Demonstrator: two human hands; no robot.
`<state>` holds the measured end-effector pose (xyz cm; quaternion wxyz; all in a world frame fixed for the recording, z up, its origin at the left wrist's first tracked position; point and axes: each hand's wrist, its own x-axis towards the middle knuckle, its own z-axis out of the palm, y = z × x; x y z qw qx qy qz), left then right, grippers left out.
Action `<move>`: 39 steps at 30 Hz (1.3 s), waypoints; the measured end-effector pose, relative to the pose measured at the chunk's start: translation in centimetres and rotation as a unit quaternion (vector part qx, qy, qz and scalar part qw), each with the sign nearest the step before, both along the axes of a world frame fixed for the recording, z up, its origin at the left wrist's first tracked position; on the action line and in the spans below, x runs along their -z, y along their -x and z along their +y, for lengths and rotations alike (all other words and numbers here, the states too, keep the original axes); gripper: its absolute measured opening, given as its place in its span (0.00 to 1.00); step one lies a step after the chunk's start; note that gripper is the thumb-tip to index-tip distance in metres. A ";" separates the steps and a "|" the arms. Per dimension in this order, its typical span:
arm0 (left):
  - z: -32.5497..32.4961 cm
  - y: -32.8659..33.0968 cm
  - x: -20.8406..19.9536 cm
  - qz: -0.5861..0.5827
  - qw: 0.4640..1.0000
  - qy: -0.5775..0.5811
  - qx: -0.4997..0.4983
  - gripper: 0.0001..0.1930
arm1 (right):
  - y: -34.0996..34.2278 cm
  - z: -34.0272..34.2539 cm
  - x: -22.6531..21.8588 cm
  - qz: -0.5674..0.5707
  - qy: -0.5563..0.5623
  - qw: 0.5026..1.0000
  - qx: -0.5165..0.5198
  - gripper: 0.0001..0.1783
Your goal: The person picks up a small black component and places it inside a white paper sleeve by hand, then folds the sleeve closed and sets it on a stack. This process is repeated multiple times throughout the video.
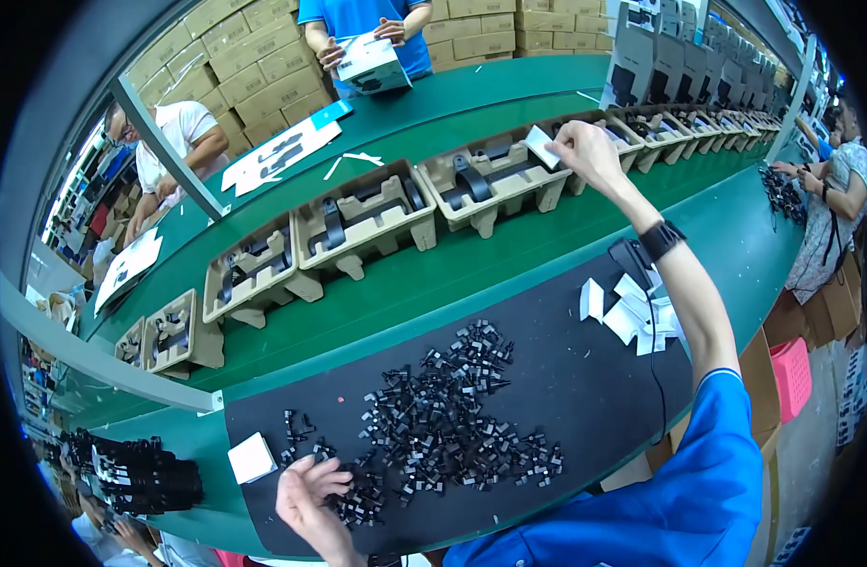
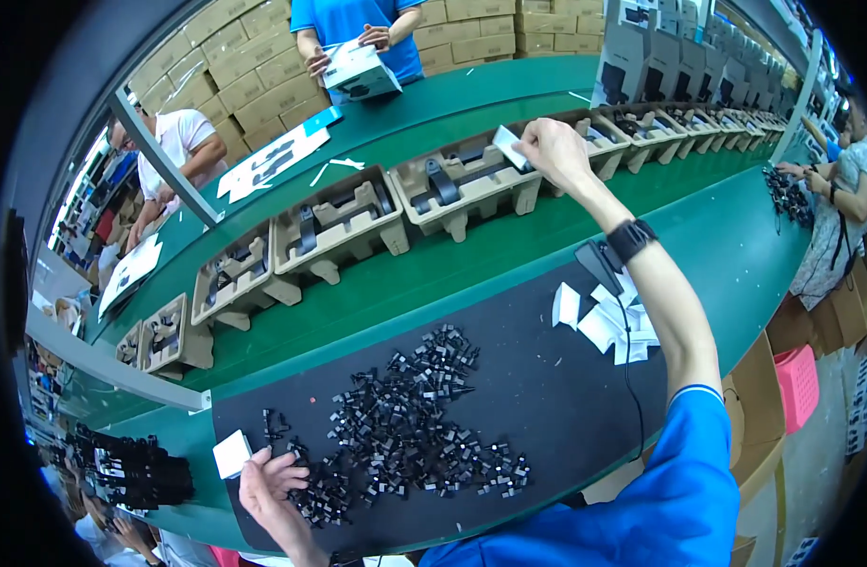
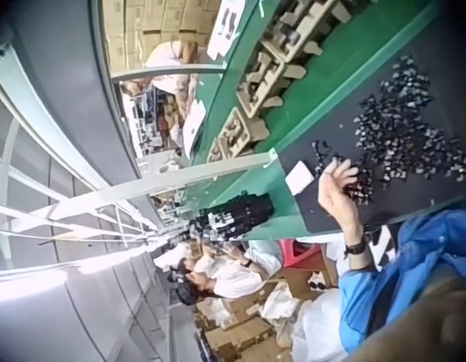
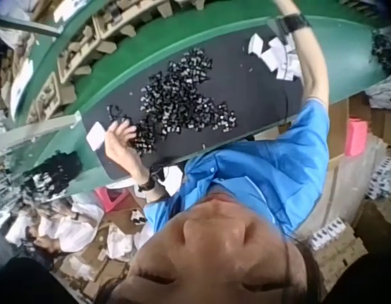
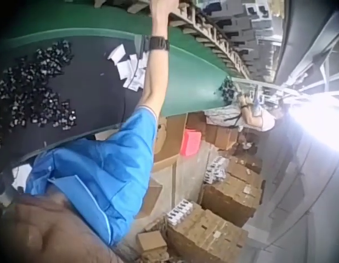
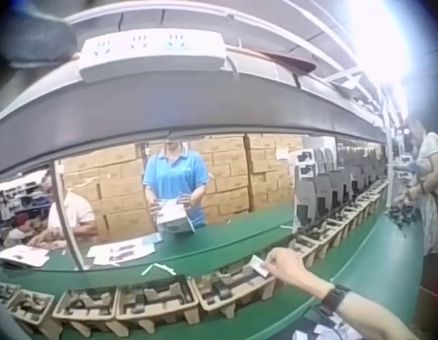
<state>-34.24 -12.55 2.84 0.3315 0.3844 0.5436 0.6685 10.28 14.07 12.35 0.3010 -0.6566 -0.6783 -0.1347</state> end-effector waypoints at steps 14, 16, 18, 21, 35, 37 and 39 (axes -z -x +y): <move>-4.6 19.6 1.5 0.530 0.812 0.233 -0.065 0.33 | 1.0 7.9 4.4 -0.254 0.163 0.952 0.056 0.17; -2.5 20.5 2.5 0.607 0.758 0.237 0.024 0.49 | -3.4 8.5 3.5 -0.312 0.149 0.935 0.072 0.18; -0.4 19.7 3.2 0.641 0.726 0.237 0.077 0.56 | -3.5 7.8 0.4 -0.257 0.292 0.921 -0.014 0.19; 2.4 19.3 2.3 0.611 0.743 0.222 0.161 0.58 | -2.0 5.0 0.1 -0.179 0.123 0.975 -0.046 0.20; 3.2 21.2 3.1 0.619 0.741 0.193 0.172 0.60 | 15.7 -19.6 -0.2 -0.141 0.119 0.941 -0.283 0.08; 3.0 21.4 3.3 0.624 0.741 0.187 0.163 0.60 | 15.7 -19.9 -0.2 -0.146 0.114 0.941 -0.282 0.08; 2.8 21.6 3.5 0.627 0.742 0.175 0.159 0.60 | 15.7 -20.0 -0.2 -0.153 0.109 0.942 -0.280 0.07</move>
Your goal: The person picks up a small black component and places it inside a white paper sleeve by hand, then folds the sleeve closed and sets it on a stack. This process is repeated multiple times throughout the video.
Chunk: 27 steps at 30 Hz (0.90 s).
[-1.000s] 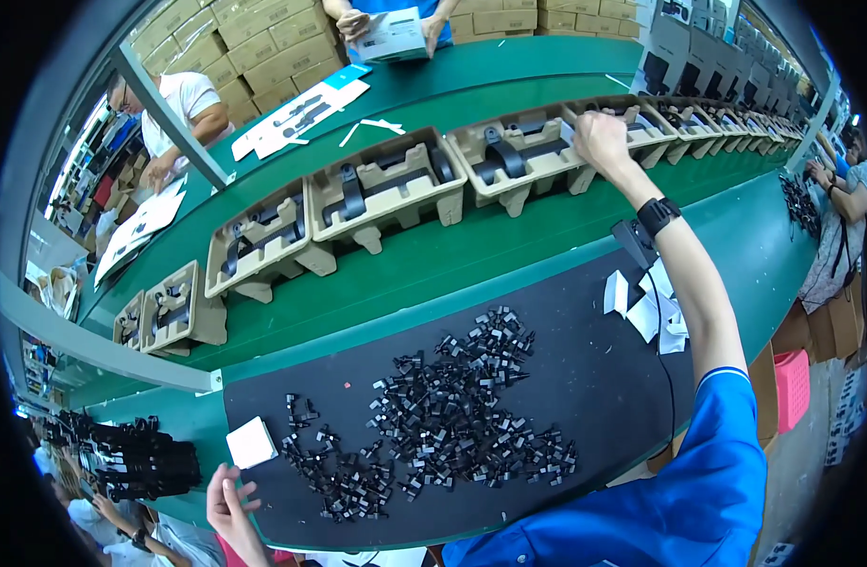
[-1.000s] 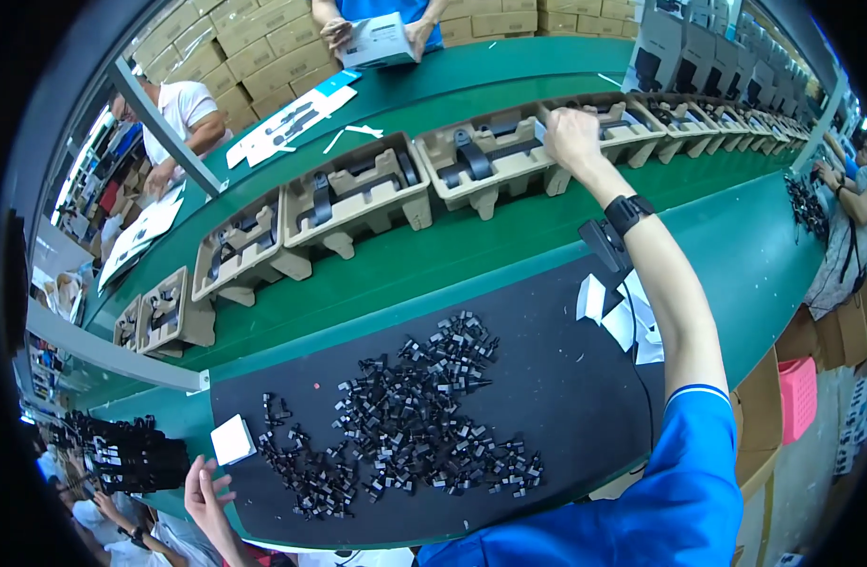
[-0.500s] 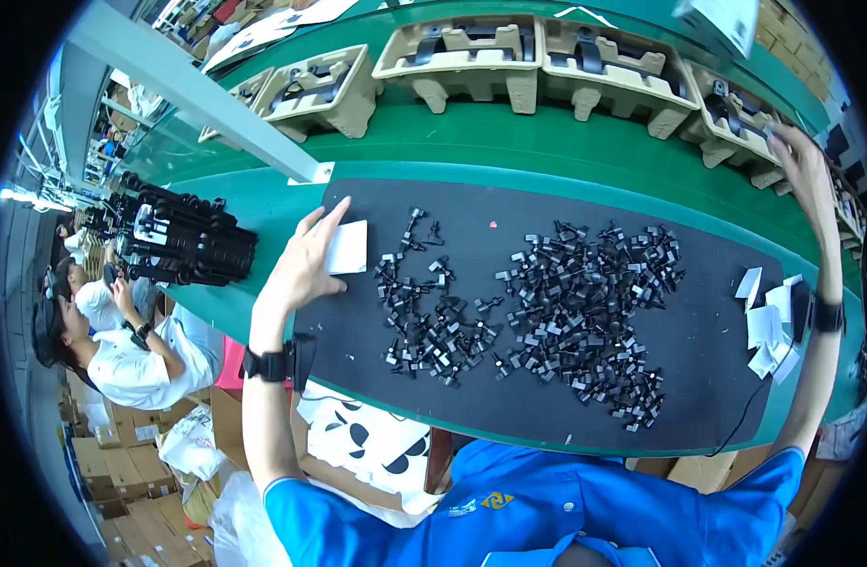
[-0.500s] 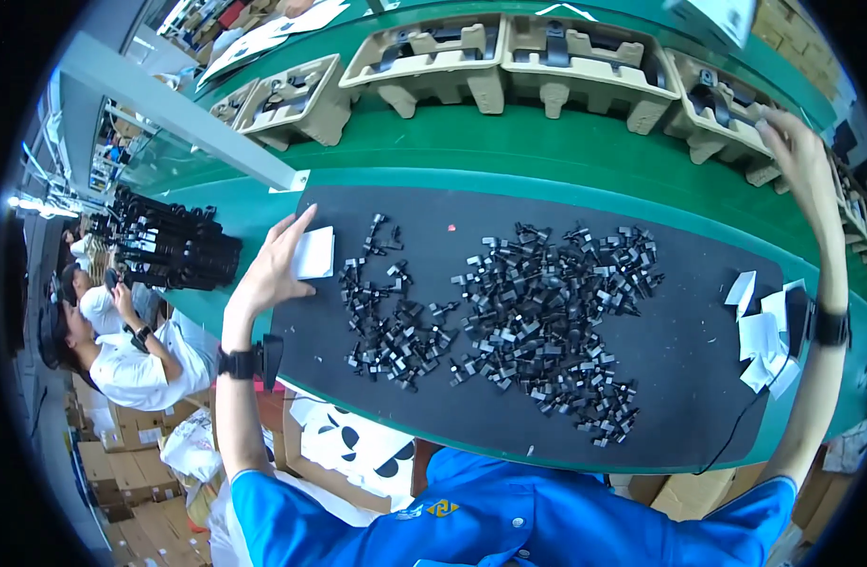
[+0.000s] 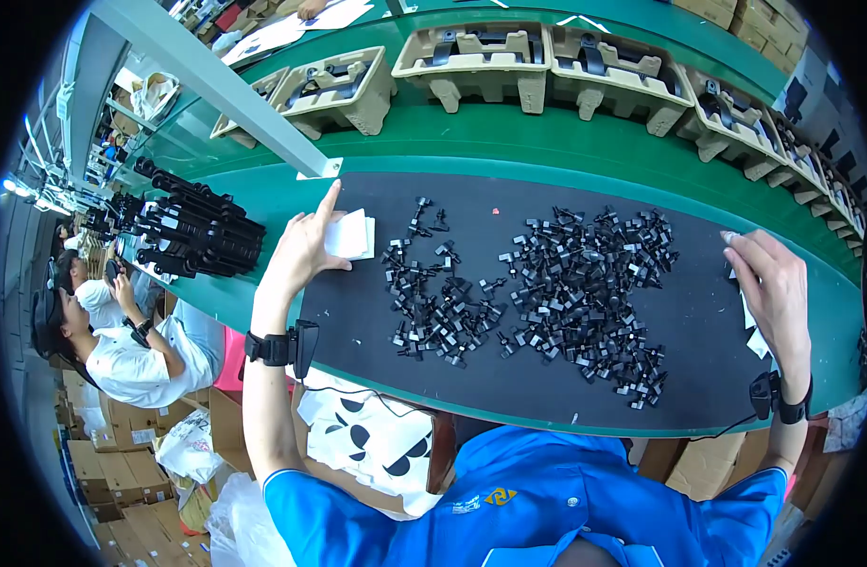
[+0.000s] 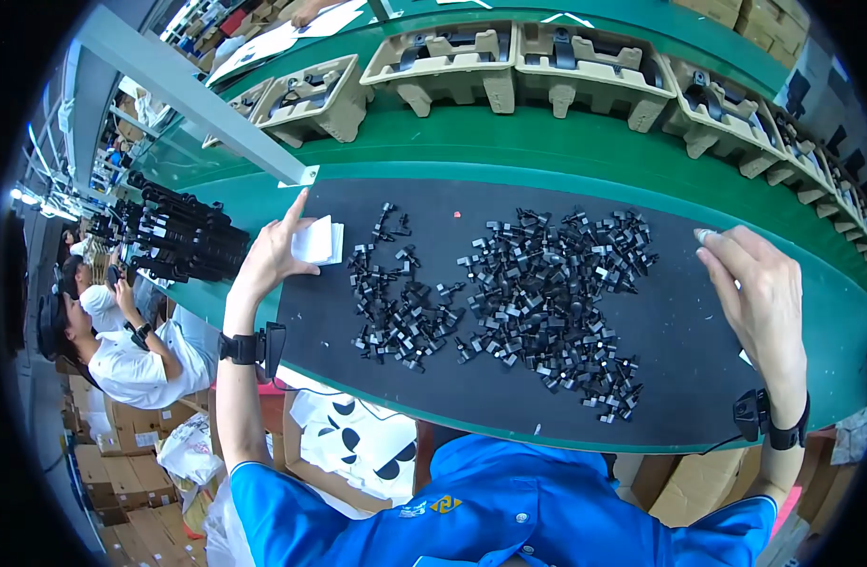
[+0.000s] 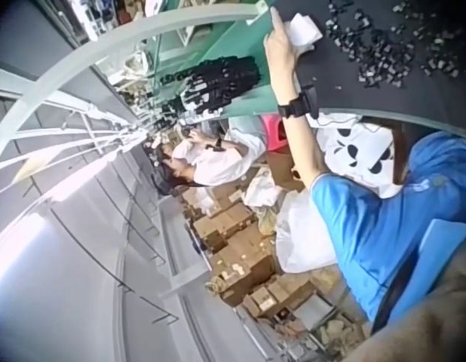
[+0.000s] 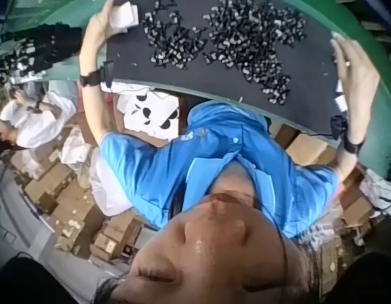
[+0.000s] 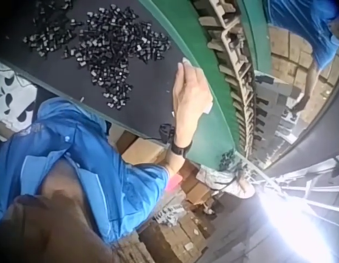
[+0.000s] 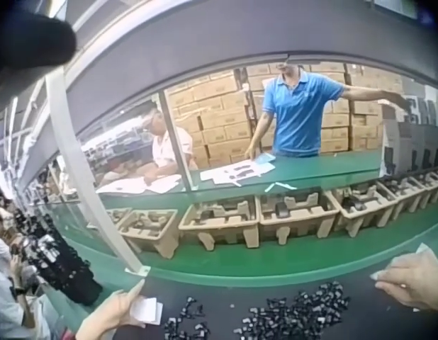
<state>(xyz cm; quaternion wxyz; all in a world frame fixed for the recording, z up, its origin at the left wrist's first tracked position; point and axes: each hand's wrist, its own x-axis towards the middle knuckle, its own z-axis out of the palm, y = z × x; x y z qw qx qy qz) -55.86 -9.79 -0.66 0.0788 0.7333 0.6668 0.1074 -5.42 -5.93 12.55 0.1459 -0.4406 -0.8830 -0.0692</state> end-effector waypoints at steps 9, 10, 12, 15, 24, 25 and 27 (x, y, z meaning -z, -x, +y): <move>-1.9 -1.3 -3.0 -0.030 0.995 -0.071 -0.062 0.60 | 2.5 -1.6 1.7 0.090 0.011 0.993 -0.073 0.08; -1.9 -2.5 -3.9 -0.045 0.991 -0.094 -0.081 0.60 | 3.1 -2.0 2.4 0.148 0.102 0.978 -0.109 0.10; -3.1 -6.9 -6.5 -0.154 0.977 -0.130 -0.067 0.58 | 4.7 -2.6 3.0 0.245 0.305 0.910 -0.135 0.15; -5.5 -13.4 -8.2 -0.197 0.973 -0.117 0.035 0.56 | 8.6 -3.9 3.4 0.363 0.568 0.727 -0.129 0.18; -5.9 -20.3 -5.3 -0.317 0.930 -0.174 0.057 0.60 | 6.1 -2.8 5.5 0.379 0.679 0.629 -0.004 0.11; -5.5 -20.9 -4.5 -0.321 0.929 -0.171 0.064 0.60 | 5.2 -3.2 6.2 0.437 0.673 0.596 0.009 0.11; -4.8 -23.2 -2.7 -0.630 0.766 -0.065 0.110 0.63 | 4.6 -3.9 7.0 0.498 0.661 0.561 0.026 0.11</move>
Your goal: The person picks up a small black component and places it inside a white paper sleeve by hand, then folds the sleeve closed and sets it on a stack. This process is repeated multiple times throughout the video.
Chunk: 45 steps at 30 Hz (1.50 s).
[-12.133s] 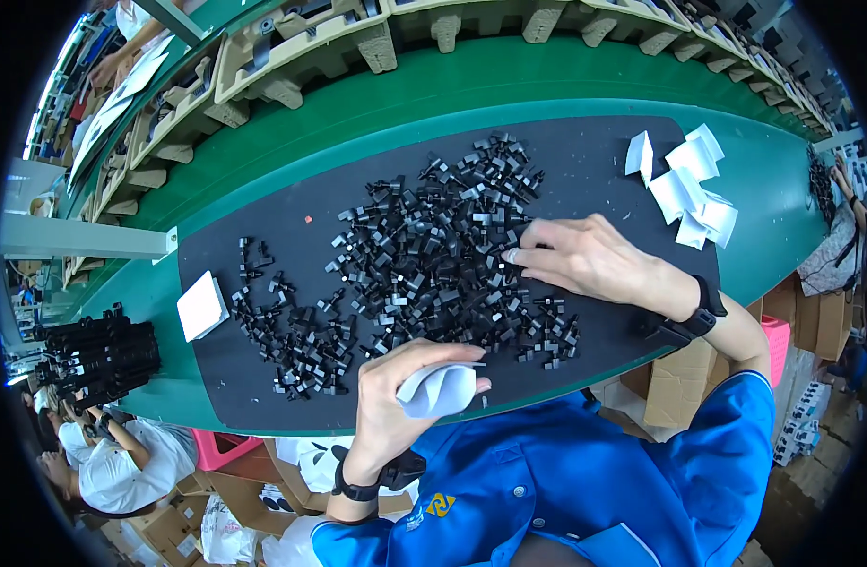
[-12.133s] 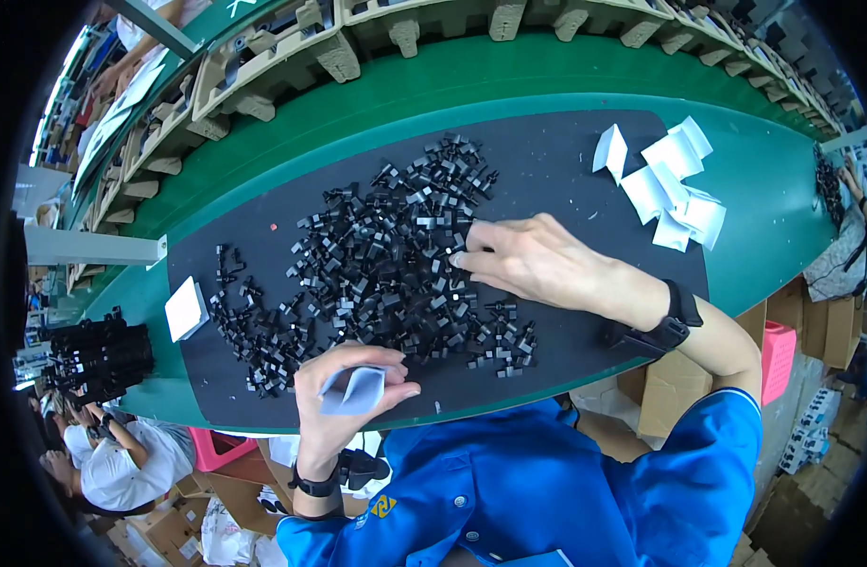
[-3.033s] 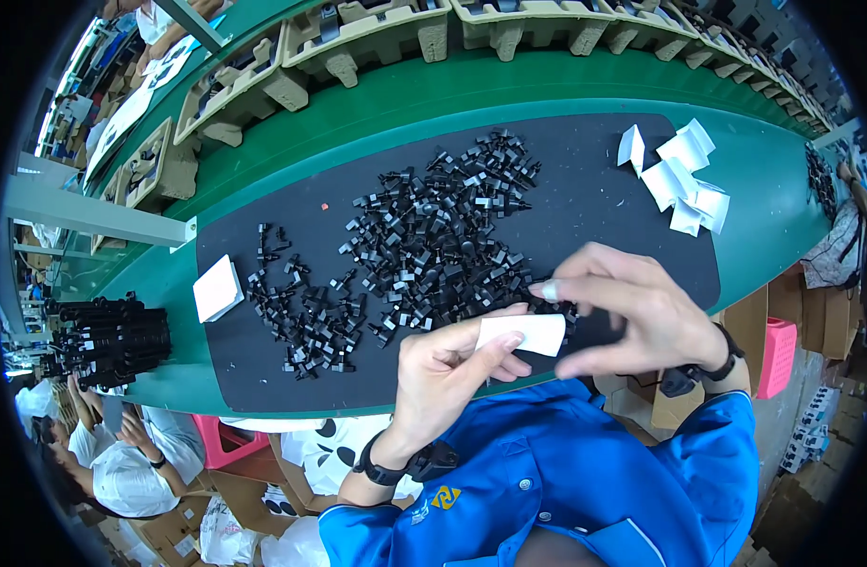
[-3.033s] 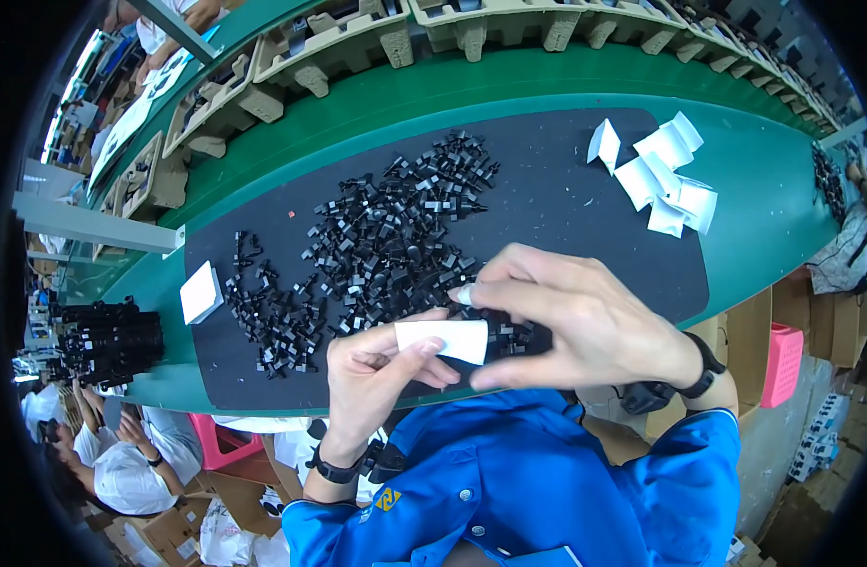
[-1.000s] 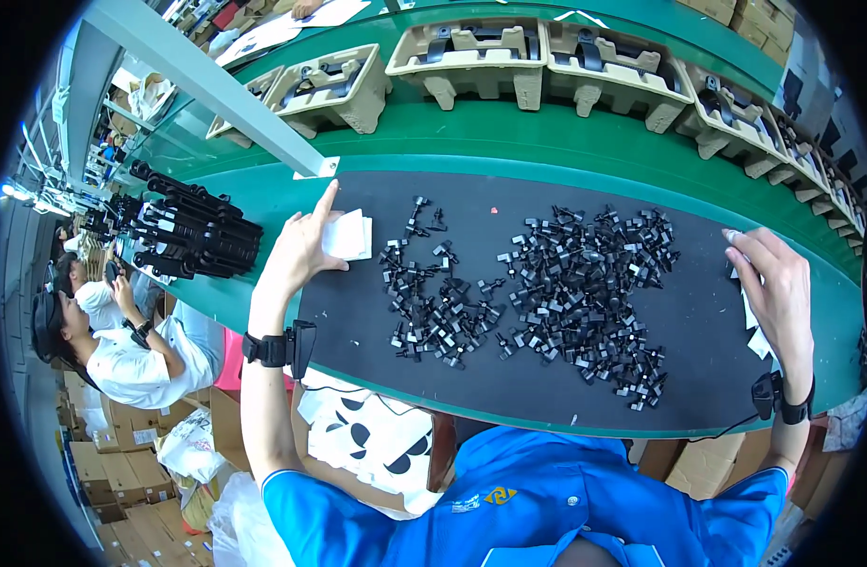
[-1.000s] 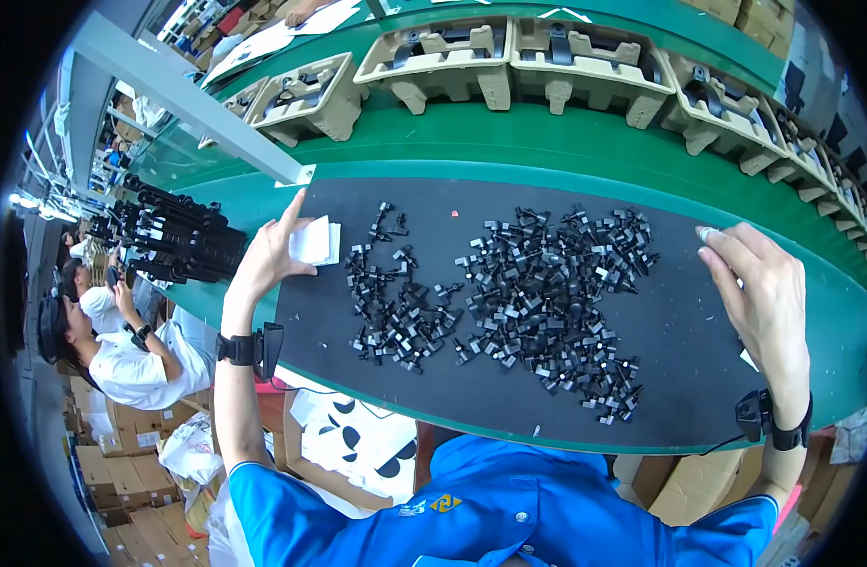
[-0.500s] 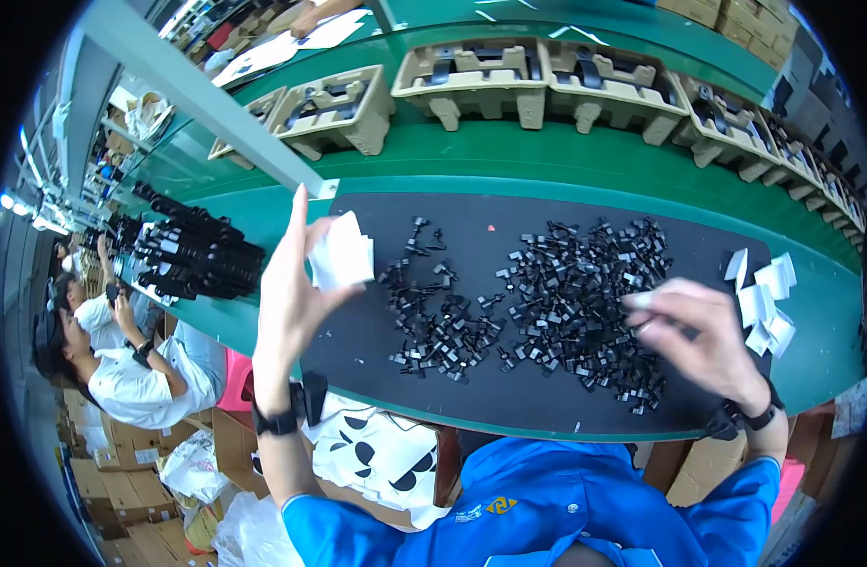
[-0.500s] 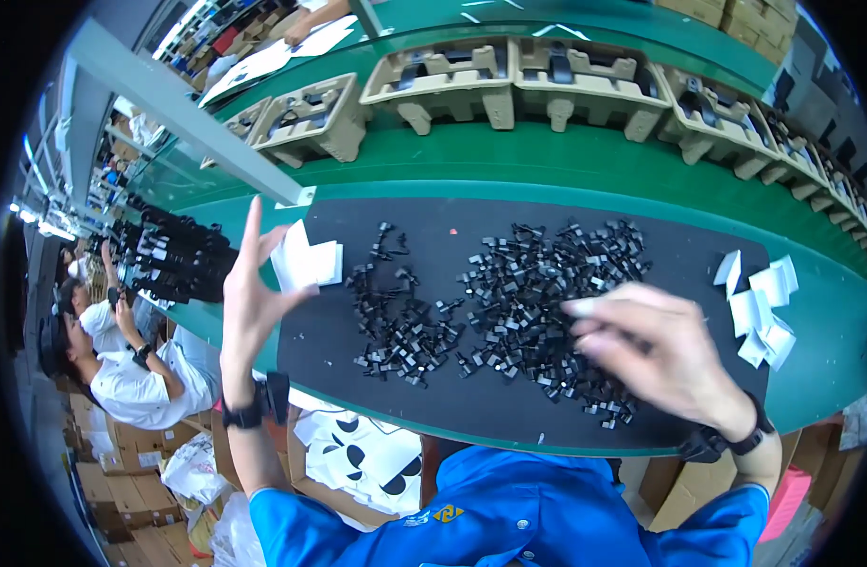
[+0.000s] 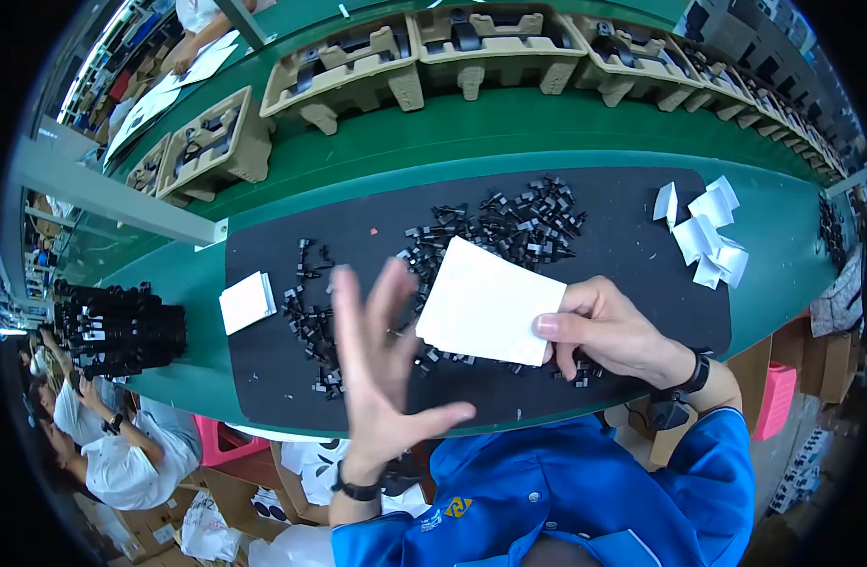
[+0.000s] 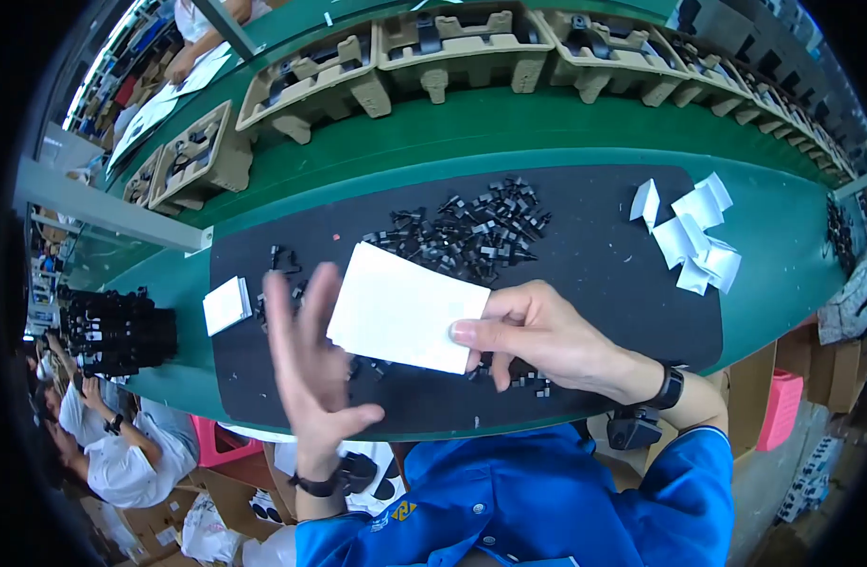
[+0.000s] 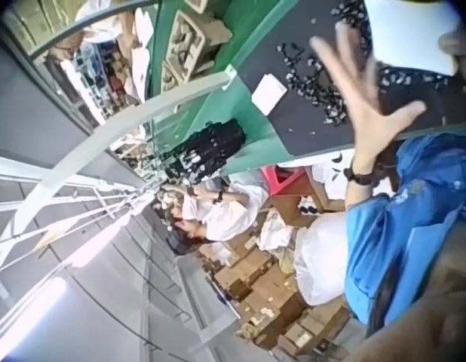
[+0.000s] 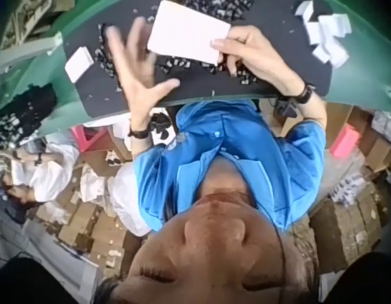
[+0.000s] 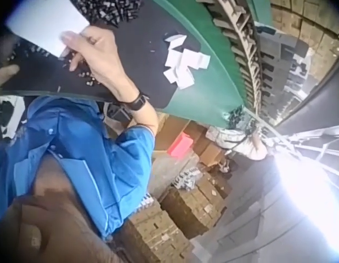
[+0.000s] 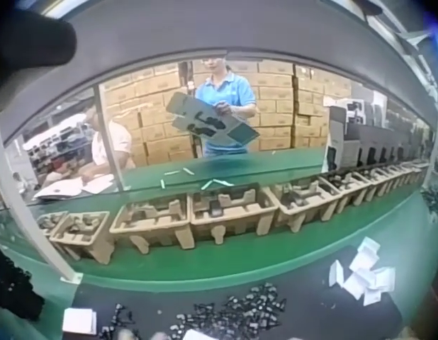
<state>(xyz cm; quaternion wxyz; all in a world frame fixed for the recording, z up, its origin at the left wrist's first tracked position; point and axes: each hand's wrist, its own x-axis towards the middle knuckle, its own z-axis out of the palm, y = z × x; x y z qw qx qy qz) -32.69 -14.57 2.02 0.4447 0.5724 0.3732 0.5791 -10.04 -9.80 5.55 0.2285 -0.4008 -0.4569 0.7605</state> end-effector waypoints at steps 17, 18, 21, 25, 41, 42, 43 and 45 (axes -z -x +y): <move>0.4 -7.3 -2.8 -0.378 0.882 0.270 0.083 0.44 | 0.7 -3.6 -0.3 -0.353 -0.757 0.548 0.047 0.22; 0.2 -7.3 -2.5 -0.378 0.882 0.270 0.084 0.44 | 0.4 -4.0 -1.3 -0.354 -0.728 0.586 0.028 0.23; -0.6 -7.2 -1.0 -0.222 0.944 0.192 0.147 0.34 | 0.4 -3.5 -2.0 -0.349 -0.698 0.625 -0.005 0.25; -1.7 -8.0 -0.6 -0.192 0.951 0.213 0.113 0.28 | 0.0 -3.0 -1.8 -0.362 -0.716 0.597 -0.020 0.24; -1.1 -7.0 0.2 -0.104 0.953 0.257 0.123 0.15 | -1.2 -2.8 1.3 -0.386 -0.813 0.432 0.053 0.21; -1.0 -6.9 0.1 -0.105 0.953 0.257 0.122 0.15 | -1.1 -2.7 1.2 -0.385 -0.812 0.435 0.061 0.21; -1.0 -6.9 0.0 -0.108 0.953 0.257 0.122 0.15 | -1.0 -2.6 1.1 -0.384 -0.810 0.437 0.068 0.22; -1.0 -6.8 -0.1 -0.115 0.952 0.255 0.123 0.15 | -1.2 -2.5 1.0 -0.374 -0.818 0.433 0.066 0.22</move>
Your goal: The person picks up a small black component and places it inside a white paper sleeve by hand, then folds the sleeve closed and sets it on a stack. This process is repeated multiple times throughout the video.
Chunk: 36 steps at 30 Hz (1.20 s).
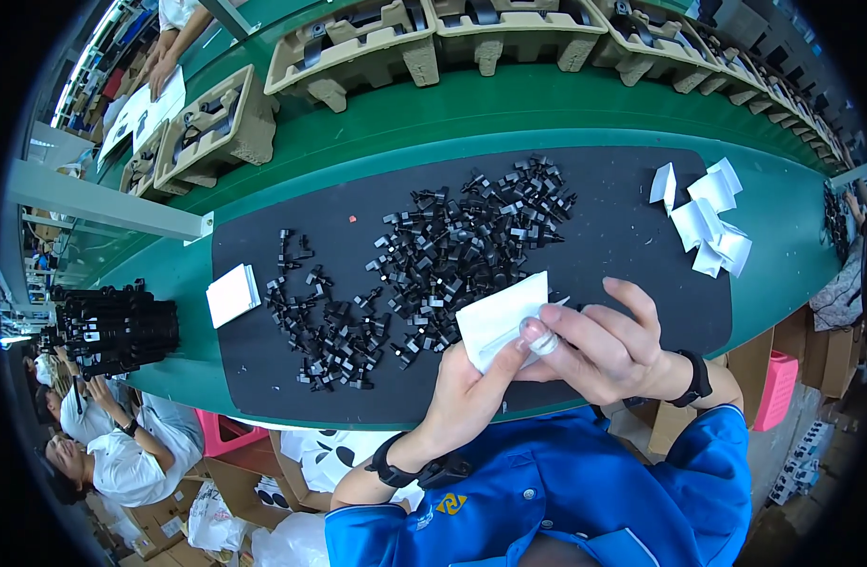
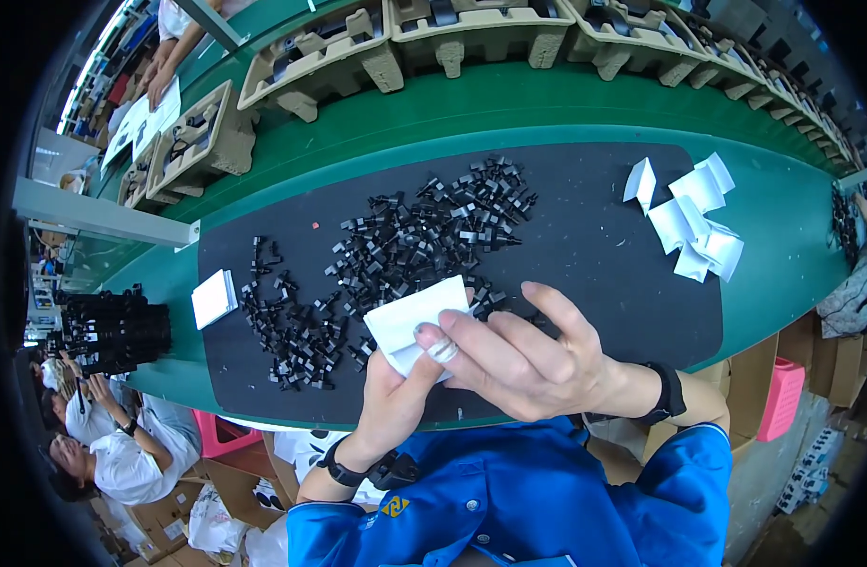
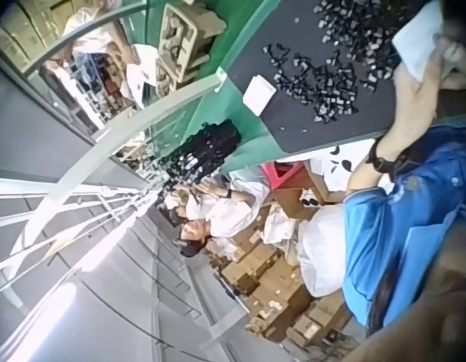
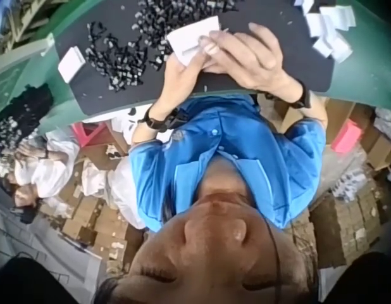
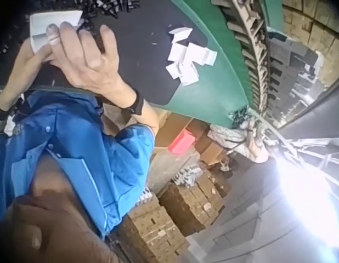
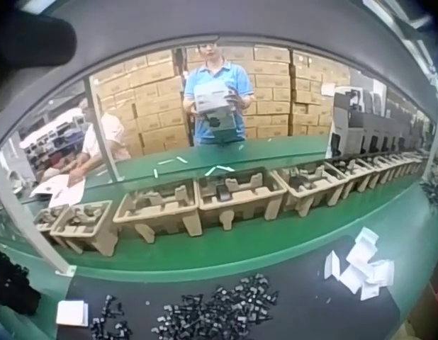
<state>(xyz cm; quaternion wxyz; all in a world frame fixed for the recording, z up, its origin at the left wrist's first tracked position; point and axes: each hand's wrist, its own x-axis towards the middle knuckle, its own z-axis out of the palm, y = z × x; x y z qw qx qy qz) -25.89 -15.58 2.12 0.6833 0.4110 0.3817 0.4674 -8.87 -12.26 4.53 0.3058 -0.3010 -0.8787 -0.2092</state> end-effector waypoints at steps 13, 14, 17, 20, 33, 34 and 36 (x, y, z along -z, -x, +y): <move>0.7 0.7 -0.4 0.239 0.936 -0.260 -0.009 0.25 | -1.7 -0.5 -1.3 0.034 0.076 0.990 -0.117 0.14; 0.6 0.7 -0.4 0.248 0.927 -0.281 -0.017 0.26 | -1.9 -0.7 -1.5 0.029 0.074 0.989 -0.128 0.12; 0.5 0.7 -0.4 0.266 0.908 -0.322 -0.033 0.29 | -2.0 -1.0 -1.7 0.045 0.076 0.987 -0.131 0.10; 0.2 0.5 -0.6 0.253 0.898 -0.360 -0.013 0.29 | -2.0 -1.3 -2.0 0.043 0.082 0.988 -0.126 0.10; -0.8 0.1 -0.6 0.208 0.933 -0.293 0.025 0.28 | -2.5 -2.0 -2.1 0.029 0.037 0.992 -0.121 0.14; -0.8 0.0 -0.6 0.207 0.933 -0.295 0.024 0.28 | -2.5 -2.0 -2.1 0.027 0.038 0.992 -0.121 0.14; -0.7 0.0 -0.6 0.206 0.932 -0.298 0.021 0.29 | -2.6 -2.1 -2.1 0.026 0.038 0.992 -0.120 0.14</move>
